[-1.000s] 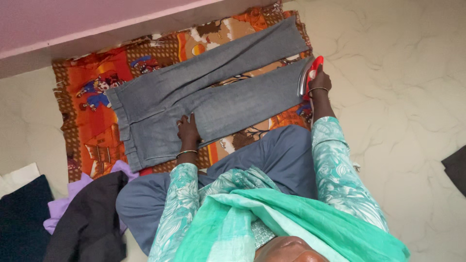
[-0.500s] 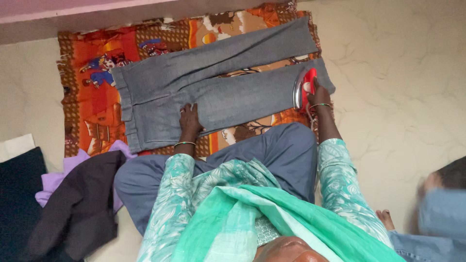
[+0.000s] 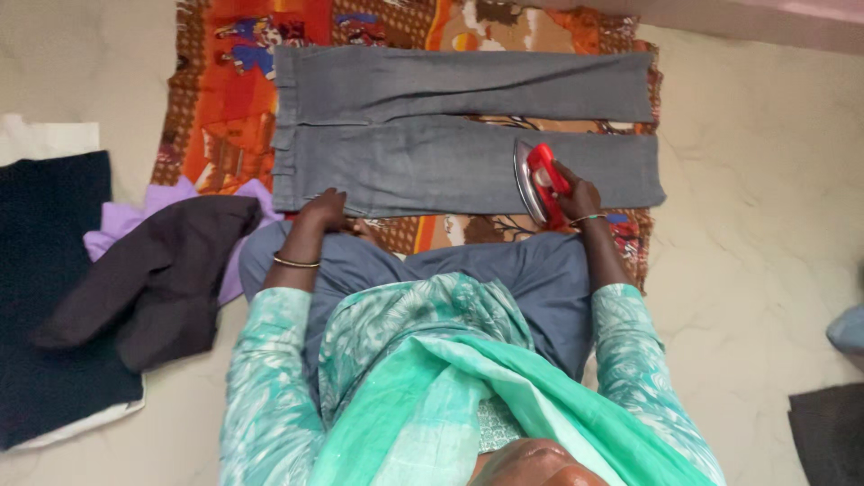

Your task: The person irons a pair of grey trousers laid flat on a patterned mat on the floor. They use a red electric iron to smooth both legs, repositioning the trousers and ironing the folded section as well.

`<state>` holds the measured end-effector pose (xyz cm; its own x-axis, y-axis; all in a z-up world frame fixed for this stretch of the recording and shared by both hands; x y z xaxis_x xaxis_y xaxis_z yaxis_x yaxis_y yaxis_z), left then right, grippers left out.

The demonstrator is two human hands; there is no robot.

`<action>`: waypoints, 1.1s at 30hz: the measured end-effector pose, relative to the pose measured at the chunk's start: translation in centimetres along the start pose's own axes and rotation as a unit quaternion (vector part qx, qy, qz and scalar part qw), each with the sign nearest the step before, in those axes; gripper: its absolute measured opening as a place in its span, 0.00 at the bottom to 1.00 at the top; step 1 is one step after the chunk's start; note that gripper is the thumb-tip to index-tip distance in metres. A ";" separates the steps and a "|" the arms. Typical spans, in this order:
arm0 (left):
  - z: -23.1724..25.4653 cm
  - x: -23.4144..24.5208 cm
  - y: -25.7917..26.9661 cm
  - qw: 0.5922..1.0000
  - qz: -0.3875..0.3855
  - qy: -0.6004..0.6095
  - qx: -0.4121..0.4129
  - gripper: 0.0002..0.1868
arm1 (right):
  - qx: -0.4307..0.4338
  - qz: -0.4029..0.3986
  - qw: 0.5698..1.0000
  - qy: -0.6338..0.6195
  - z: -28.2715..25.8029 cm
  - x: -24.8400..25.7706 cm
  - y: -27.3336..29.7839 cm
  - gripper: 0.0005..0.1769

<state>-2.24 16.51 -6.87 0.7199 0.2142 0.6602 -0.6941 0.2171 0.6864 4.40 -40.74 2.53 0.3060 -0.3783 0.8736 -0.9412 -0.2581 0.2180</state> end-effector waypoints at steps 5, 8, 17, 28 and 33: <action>-0.3 -0.8 -1.8 0.994 -0.092 -0.008 0.054 0.45 | 0.026 -0.077 0.997 0.010 -5.2 -4.1 -2.3 0.42; -0.4 -0.4 -2.3 0.991 -0.088 -0.012 0.098 0.42 | 0.183 -0.050 0.981 0.026 -9.7 -5.4 -3.1 0.37; -0.9 2.6 2.3 0.992 -0.080 0.003 0.101 0.31 | 0.178 0.055 0.951 0.249 -15.2 -6.5 -3.0 0.39; -2.1 2.2 2.2 0.996 0.010 0.002 0.086 0.33 | 0.226 0.038 0.968 0.103 -18.5 -8.3 -7.2 0.33; -2.8 1.6 1.3 0.966 -0.104 0.075 0.223 0.25 | 0.268 0.050 0.960 0.067 -21.6 -8.5 -6.6 0.33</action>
<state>-2.04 19.77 -5.76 0.8114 0.3531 0.4658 -0.4402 -0.1550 0.8844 4.93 -16.56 3.06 0.1631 -0.3169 0.9343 -0.7452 -0.6603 -0.0938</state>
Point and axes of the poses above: each hand's wrist, its own y-axis away from the middle knuckle, its own x-axis out of the back of the hand, z = x × y, the point moved 5 cm from there along -y, towards the middle knuckle, and after that the axes turned 14 degrees about -z, right-handed, at the moved point
